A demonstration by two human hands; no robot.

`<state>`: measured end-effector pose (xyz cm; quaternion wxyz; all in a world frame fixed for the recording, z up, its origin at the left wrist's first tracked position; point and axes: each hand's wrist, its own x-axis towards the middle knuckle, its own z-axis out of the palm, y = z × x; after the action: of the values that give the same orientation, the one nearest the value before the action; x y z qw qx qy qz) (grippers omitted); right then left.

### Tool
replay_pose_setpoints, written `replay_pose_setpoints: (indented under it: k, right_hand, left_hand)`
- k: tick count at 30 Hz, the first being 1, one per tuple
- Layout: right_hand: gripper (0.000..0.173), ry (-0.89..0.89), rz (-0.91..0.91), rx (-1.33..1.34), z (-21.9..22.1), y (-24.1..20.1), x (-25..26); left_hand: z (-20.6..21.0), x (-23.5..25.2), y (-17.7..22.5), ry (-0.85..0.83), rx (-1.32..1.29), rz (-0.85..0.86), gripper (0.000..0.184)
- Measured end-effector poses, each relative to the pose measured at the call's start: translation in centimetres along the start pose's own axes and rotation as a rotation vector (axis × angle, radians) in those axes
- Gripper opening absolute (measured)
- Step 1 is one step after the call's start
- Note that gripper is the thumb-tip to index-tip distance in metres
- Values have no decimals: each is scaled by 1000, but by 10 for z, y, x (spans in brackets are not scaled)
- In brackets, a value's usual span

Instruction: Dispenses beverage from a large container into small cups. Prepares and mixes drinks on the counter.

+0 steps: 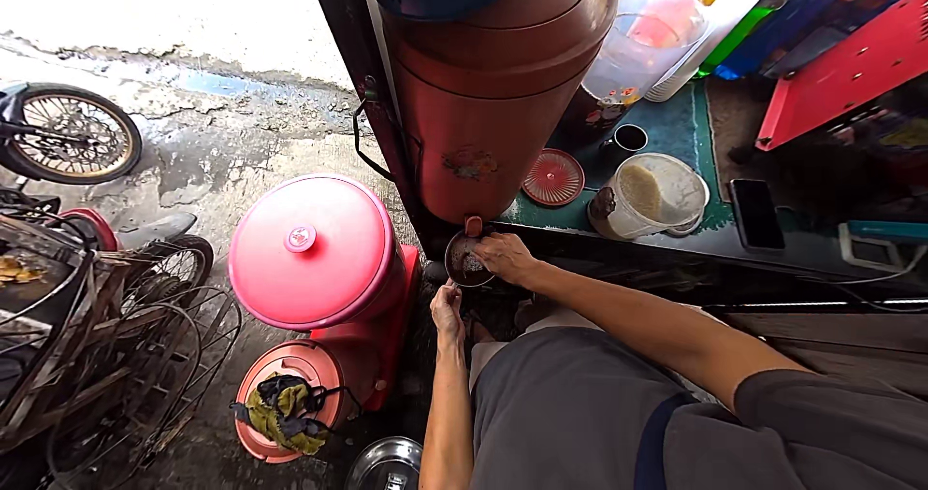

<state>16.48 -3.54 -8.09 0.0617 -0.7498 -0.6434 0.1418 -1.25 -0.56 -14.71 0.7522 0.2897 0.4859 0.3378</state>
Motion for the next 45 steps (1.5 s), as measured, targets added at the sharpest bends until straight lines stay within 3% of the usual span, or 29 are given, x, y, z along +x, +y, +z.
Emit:
replay_pose_setpoints:
  k: [3, 9, 11, 14, 16, 23, 29, 32, 37, 39, 43, 45]
  right_hand:
    - [26, -1, 111, -48, -5, -4, -6]
    - [37, -412, -45, 37, -31, -16, -16]
    - [39, -339, -32, 57, -26, -16, -11]
    - [35, -84, 52, 31, -9, -6, -6]
    - [30, -30, 88, -3, -8, -5, -10]
    - [36, -369, -86, 27, -37, -24, -37]
    - [37, -58, 42, 27, -27, -9, -24]
    - [34, -97, 80, -9, -35, -16, -30]
    - [37, -362, -111, 23, -52, -28, -39]
    - [40, -327, -97, 42, -52, -25, -33]
    - [40, -79, 34, 11, -41, -13, -22]
    - [36, -94, 55, -13, -43, -17, -26]
  left_hand:
    - [-1, -2, 0, 8, -12, -3, 22]
    - [-7, -4, -4, -6, 1, 7, 21]
    - [-8, -6, -4, -9, 0, 7, 21]
    - [-9, -9, -6, -16, -1, 8, 21]
    - [-9, -11, -7, -21, -2, 11, 21]
    - [-9, -22, -5, -19, -31, 12, 20]
    - [-8, -28, -1, -30, -32, 17, 20]
    - [-6, -31, 1, -19, -50, 17, 21]
    - [-7, -34, 4, -17, -35, 26, 23]
    - [-8, -35, 5, -12, -45, 25, 23]
    - [-8, -34, 6, -3, -61, 21, 22]
    - [-9, -35, 6, -5, -58, 25, 23]
